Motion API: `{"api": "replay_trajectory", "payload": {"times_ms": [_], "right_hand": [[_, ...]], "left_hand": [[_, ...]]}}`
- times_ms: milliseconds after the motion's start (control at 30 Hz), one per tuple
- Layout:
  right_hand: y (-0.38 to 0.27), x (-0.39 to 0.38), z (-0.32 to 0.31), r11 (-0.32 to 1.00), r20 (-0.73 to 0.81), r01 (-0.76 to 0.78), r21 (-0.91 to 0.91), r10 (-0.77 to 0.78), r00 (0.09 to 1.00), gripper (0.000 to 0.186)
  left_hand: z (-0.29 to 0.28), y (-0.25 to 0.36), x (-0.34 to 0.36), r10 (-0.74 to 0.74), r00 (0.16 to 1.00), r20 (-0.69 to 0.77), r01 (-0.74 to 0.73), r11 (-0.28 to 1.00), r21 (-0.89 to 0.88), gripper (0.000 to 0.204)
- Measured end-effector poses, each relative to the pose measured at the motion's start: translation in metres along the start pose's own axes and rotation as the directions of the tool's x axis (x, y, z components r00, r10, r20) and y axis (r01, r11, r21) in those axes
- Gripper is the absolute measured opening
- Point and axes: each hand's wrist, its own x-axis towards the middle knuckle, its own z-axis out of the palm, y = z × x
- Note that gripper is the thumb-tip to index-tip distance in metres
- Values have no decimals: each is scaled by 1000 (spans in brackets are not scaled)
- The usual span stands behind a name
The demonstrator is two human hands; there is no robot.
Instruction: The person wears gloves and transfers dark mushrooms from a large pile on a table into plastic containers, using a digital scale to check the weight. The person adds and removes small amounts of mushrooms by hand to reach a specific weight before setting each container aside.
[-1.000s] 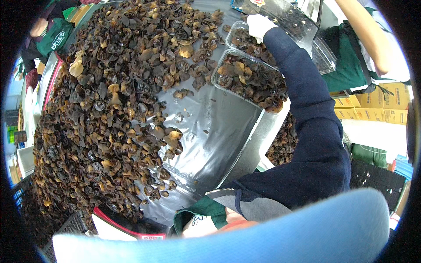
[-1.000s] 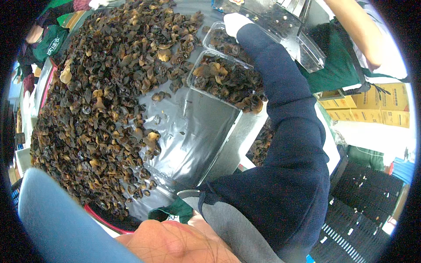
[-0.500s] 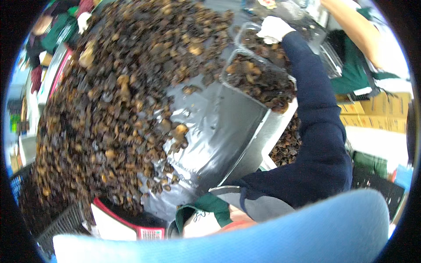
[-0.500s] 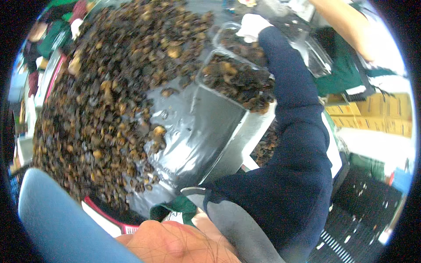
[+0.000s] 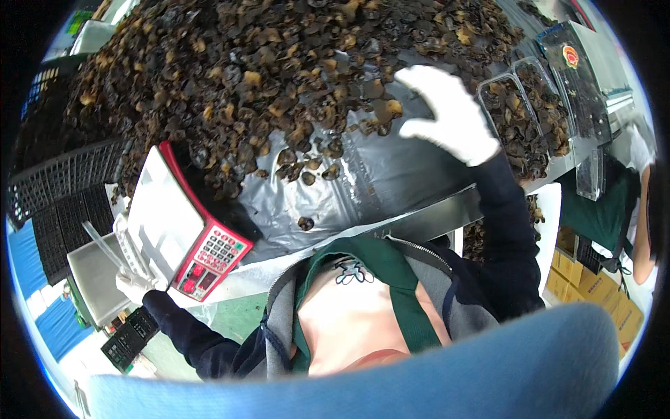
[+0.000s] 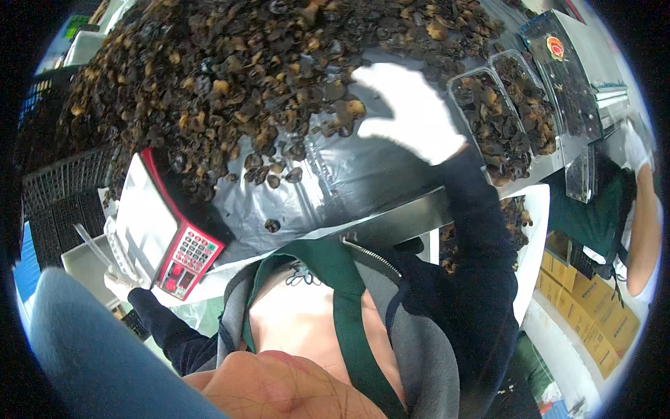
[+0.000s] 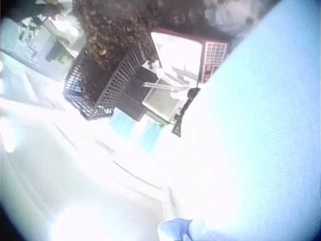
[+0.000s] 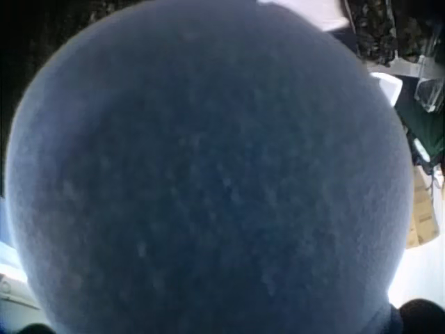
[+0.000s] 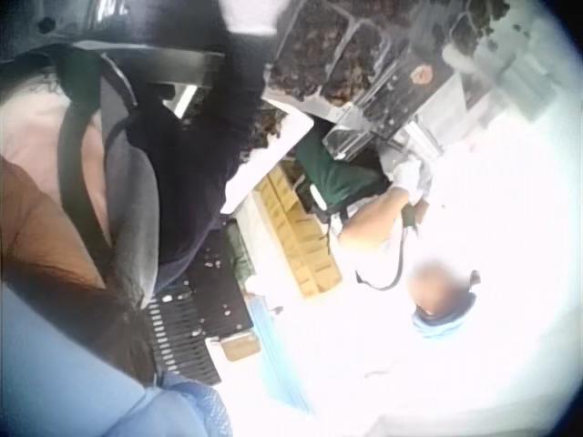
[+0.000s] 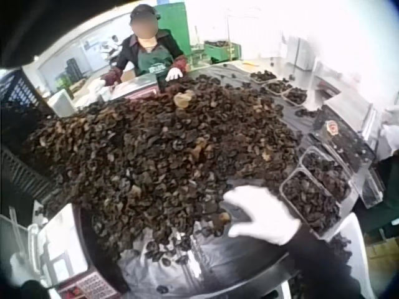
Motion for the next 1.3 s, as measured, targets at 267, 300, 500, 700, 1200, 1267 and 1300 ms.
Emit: {"api": "replay_trajectory", "payload": {"times_ms": [267,300,500,700,1200,1267,1300], "right_hand": [[-5,71,89,989,-93,33,-143,-46,995,77],[-14,80,95,988,-65,38,-149,-48,997,76],[-61,86,118,971,14,167,-174,-167,986,53],[-79,128,109,991,-127,131,-20,-133,983,35],[-122,232,158,994,43,112,12,-113,993,40],[-125,247,140,983,121,57,177,-79,989,37],[-126,256,128,975,259,-29,219,-29,965,35]], "left_hand": [[-17,149,-100,168,910,379,194,636,-747,27],[-19,168,-113,129,865,484,399,406,-822,29],[-18,176,-137,298,917,265,26,619,-785,19],[-29,187,-139,479,853,208,-304,780,-546,25],[-40,208,-139,597,797,91,-507,743,-436,34],[-50,211,-135,632,771,73,-549,719,-425,36],[-55,214,-133,671,739,61,-592,691,-415,38]]}}
